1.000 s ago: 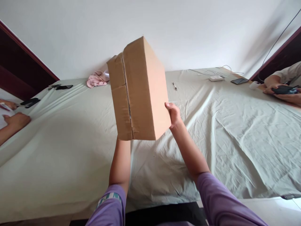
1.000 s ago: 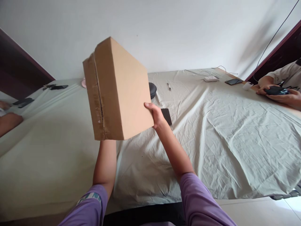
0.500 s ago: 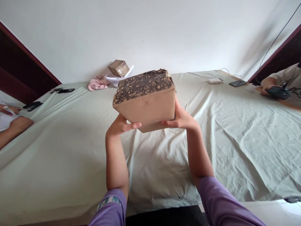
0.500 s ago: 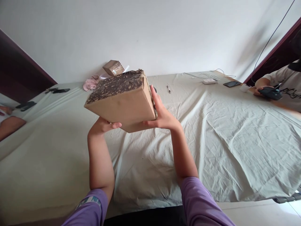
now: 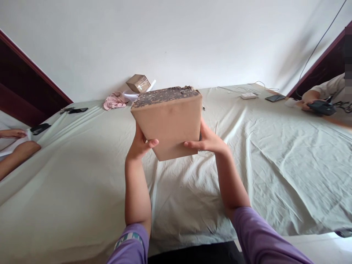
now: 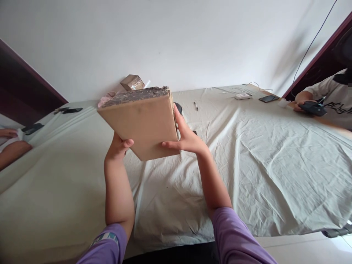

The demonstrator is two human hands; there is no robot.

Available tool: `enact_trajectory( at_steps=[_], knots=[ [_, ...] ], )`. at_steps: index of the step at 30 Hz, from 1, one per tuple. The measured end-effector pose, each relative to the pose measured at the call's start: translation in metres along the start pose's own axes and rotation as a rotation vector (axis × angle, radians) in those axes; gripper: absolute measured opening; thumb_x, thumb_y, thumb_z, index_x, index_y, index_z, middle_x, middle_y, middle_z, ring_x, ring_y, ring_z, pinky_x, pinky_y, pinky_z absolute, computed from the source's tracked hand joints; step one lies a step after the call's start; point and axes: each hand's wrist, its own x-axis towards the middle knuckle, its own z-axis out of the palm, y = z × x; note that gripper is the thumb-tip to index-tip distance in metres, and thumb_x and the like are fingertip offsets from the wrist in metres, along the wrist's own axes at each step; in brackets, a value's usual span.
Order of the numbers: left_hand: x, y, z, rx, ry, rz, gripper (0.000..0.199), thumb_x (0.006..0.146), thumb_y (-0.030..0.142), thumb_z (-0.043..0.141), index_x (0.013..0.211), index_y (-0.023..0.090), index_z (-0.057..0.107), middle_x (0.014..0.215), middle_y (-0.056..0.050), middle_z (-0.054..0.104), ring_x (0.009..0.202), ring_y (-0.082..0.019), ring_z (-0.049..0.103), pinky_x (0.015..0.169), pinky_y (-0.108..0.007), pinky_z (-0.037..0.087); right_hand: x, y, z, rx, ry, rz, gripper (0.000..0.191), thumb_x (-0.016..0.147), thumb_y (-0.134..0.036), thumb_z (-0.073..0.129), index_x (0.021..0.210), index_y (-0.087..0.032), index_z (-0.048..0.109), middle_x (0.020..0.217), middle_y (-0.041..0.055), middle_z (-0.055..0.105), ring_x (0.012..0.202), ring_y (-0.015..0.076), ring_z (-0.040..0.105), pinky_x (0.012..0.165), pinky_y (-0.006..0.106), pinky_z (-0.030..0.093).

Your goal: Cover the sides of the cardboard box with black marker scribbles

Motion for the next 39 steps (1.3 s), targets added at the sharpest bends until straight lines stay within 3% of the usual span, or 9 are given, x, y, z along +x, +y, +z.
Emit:
enact_trajectory(
  at_steps=[5,9,14,19,21,25,30,34,39],
  knots=[
    [0.003,-0.001,0.003,-0.069,-0.029,0.029,0.105,0.082,0.082,0.086,0.167,0.036,0.045,0.177,-0.016,0.051,0.163,-0.042,0.053,0.127,-0.054,0.054,0.002,0.001,0.003,-0.018,0.001,0.025,0.139,0.081,-0.074,0.092,0.187,-0.041,0.008,0.19,0.0111,0.031,0.171,0.0431,0.039,0.134,0.065,0.046],
    [0.001,0.007,0.006,-0.062,0.077,0.018,0.092,0.089,0.08,0.079,0.164,0.036,0.051,0.172,-0.012,0.057,0.161,-0.039,0.056,0.129,-0.05,0.053,0.001,0.008,-0.001,0.024,0.027,0.065,0.122,0.09,-0.082,0.079,0.186,-0.044,0.013,0.186,0.01,0.042,0.162,0.039,0.052,0.133,0.064,0.046],
    [0.005,0.009,0.0,-0.062,0.252,-0.019,0.074,0.096,0.07,0.075,0.16,0.036,0.057,0.161,-0.009,0.066,0.152,-0.035,0.064,0.121,-0.047,0.058,0.007,0.027,-0.012,-0.023,0.19,0.179,0.085,0.101,-0.073,0.07,0.174,-0.034,0.049,0.167,0.0132,0.065,0.145,0.0329,0.067,0.127,0.059,0.051],
    [0.013,-0.021,-0.027,0.019,0.415,-0.188,0.117,0.072,0.049,0.096,0.172,0.042,0.038,0.148,-0.01,0.061,0.137,-0.033,0.067,0.11,-0.045,0.06,0.025,0.083,-0.014,-0.525,0.218,0.526,0.061,0.11,-0.047,0.06,0.164,-0.016,0.057,0.146,0.0176,0.077,0.128,0.0288,0.075,0.116,0.044,0.057],
    [0.014,-0.034,-0.033,0.088,0.422,-0.22,0.126,0.068,0.043,0.097,0.175,0.043,0.03,0.145,-0.01,0.056,0.133,-0.032,0.065,0.107,-0.044,0.06,0.029,0.11,-0.003,-0.613,0.17,0.654,0.06,0.107,-0.04,0.067,0.157,-0.009,0.061,0.136,0.0224,0.08,0.13,0.0351,0.074,0.115,0.047,0.055],
    [0.015,-0.057,-0.037,0.166,0.349,-0.171,0.131,0.065,0.042,0.098,0.176,0.044,0.028,0.145,-0.01,0.051,0.13,-0.029,0.061,0.107,-0.04,0.058,0.029,0.151,0.028,-0.677,0.147,0.744,0.059,0.098,-0.026,0.077,0.152,-0.005,0.062,0.146,0.0328,0.072,0.143,0.0472,0.065,0.123,0.059,0.044],
    [0.018,-0.093,-0.043,0.101,0.159,-0.152,0.15,0.058,0.05,0.105,0.179,0.047,0.016,0.152,-0.011,0.046,0.143,-0.031,0.056,0.104,-0.037,0.059,0.026,0.175,0.039,-0.621,0.267,0.733,0.045,0.1,-0.009,0.057,0.145,-0.008,0.062,0.143,0.0312,0.071,0.142,0.0434,0.064,0.127,0.06,0.035],
    [0.015,-0.114,-0.046,0.064,-0.032,-0.192,0.152,0.061,0.052,0.105,0.18,0.05,0.011,0.161,-0.011,0.043,0.154,-0.035,0.051,0.116,-0.045,0.058,0.028,0.182,0.024,-0.365,0.362,0.68,0.029,0.106,-0.018,0.041,0.124,-0.019,0.063,0.102,0.011,0.073,0.101,0.0272,0.073,0.096,0.038,0.056],
    [0.008,-0.108,-0.046,0.078,-0.25,-0.306,0.146,0.069,0.042,0.102,0.183,0.047,0.011,0.184,-0.012,0.031,0.174,-0.044,0.03,0.135,-0.06,0.044,0.031,0.18,0.018,-0.018,0.399,0.589,0.015,0.106,-0.034,0.042,0.102,-0.026,0.054,0.069,-0.0072,0.044,0.056,0.0141,0.05,0.055,0.023,0.043]
  ],
)
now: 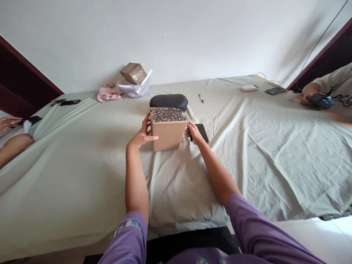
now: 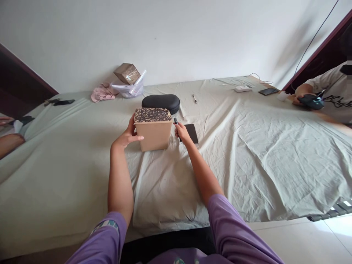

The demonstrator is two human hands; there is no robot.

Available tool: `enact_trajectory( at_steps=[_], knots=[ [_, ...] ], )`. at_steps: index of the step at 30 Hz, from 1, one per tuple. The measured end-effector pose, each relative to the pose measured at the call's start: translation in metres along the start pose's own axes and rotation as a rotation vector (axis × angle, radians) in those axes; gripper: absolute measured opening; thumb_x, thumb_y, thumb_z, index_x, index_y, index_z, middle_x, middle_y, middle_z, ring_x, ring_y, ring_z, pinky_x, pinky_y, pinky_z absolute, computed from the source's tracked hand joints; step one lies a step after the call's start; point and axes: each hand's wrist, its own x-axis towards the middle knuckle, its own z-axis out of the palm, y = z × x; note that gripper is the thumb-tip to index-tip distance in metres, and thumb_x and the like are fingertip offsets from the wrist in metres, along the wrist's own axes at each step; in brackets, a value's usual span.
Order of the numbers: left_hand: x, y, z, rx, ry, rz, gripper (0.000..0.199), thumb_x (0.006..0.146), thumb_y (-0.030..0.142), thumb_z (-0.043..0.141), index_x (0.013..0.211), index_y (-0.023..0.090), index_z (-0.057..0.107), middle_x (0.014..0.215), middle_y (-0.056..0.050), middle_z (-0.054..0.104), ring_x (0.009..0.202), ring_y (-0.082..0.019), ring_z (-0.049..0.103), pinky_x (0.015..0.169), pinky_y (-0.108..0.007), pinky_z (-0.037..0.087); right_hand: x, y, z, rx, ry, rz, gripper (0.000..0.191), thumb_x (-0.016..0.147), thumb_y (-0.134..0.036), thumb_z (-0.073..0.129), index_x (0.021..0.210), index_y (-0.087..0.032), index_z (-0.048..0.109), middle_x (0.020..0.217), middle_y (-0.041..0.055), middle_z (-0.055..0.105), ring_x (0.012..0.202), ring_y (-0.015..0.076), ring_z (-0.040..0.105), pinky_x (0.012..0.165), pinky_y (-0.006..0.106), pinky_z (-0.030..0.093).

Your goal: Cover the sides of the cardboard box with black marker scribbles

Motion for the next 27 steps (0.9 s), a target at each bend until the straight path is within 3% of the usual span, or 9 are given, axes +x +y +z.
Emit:
enact_trajectory(
  at_steps=[3,6,9,14,18,21,23,27],
  knots=[
    [-0.003,0.004,-0.002,-0.009,-0.037,-0.063,0.145,0.069,0.035,0.102,0.184,0.046,0.013,0.189,-0.012,0.028,0.175,-0.045,0.028,0.138,-0.063,0.039,-0.003,-0.006,0.002,0.082,-0.01,-0.025,0.017,0.105,-0.041,0.046,0.097,-0.026,0.051,0.067,-0.0078,0.045,0.054,0.0124,0.047,0.053,0.021,0.041],
    [-0.004,-0.005,0.001,-0.086,0.023,-0.102,0.137,0.062,0.031,0.105,0.179,0.037,0.035,0.177,-0.014,0.05,0.168,-0.045,0.042,0.138,-0.06,0.04,-0.008,-0.012,0.004,0.075,-0.008,-0.044,0.02,0.107,-0.041,0.046,0.098,-0.025,0.054,0.07,-0.0065,0.049,0.055,0.0114,0.047,0.054,0.021,0.042],
    [-0.008,-0.026,0.017,-0.248,0.163,-0.142,0.129,0.048,0.028,0.11,0.165,0.026,0.056,0.158,-0.017,0.068,0.152,-0.046,0.059,0.128,-0.058,0.051,-0.018,-0.013,0.005,-0.007,-0.004,-0.054,0.024,0.11,-0.04,0.041,0.105,-0.024,0.058,0.071,-0.0074,0.045,0.055,0.0117,0.044,0.054,0.022,0.039],
    [-0.026,-0.069,0.054,-0.358,0.297,-0.102,0.11,0.045,0.049,0.109,0.143,0.02,0.067,0.137,-0.017,0.079,0.135,-0.042,0.071,0.116,-0.054,0.058,-0.049,0.005,-0.005,-0.318,0.016,-0.083,0.023,0.109,-0.038,0.052,0.101,-0.023,0.067,0.078,-0.0014,0.06,0.073,0.0173,0.059,0.067,0.025,0.042],
    [-0.034,-0.085,0.064,-0.41,0.378,-0.042,0.103,0.054,0.072,0.1,0.14,0.024,0.069,0.142,-0.016,0.076,0.142,-0.041,0.068,0.122,-0.053,0.055,-0.072,0.019,-0.015,-0.609,0.055,-0.051,0.025,0.11,-0.038,0.058,0.119,-0.024,0.077,0.093,0.007,0.078,0.091,0.0264,0.072,0.077,0.029,0.044],
    [-0.034,-0.084,0.067,-0.401,0.411,-0.009,0.115,0.058,0.085,0.095,0.151,0.026,0.065,0.156,-0.019,0.068,0.158,-0.044,0.056,0.132,-0.055,0.046,-0.081,0.021,-0.015,-0.766,0.08,-0.017,0.033,0.114,-0.043,0.055,0.134,-0.027,0.077,0.11,0.0117,0.084,0.104,0.0313,0.078,0.082,0.032,0.048],
    [-0.032,-0.081,0.073,-0.377,0.421,0.006,0.136,0.05,0.083,0.101,0.165,0.028,0.054,0.168,-0.021,0.057,0.167,-0.045,0.046,0.137,-0.055,0.039,-0.084,0.02,-0.011,-0.839,0.095,0.001,0.038,0.116,-0.048,0.052,0.139,-0.028,0.075,0.117,0.0128,0.086,0.109,0.0327,0.079,0.085,0.033,0.05],
    [-0.032,-0.069,0.102,-0.207,0.503,0.065,0.187,0.034,0.082,0.107,0.183,0.034,0.006,0.19,-0.025,0.013,0.18,-0.048,0.017,0.143,-0.058,0.029,-0.088,0.019,-0.002,-0.933,0.131,0.019,0.045,0.119,-0.051,0.043,0.143,-0.027,0.073,0.122,0.015,0.086,0.111,0.0345,0.081,0.086,0.037,0.051]
  ],
)
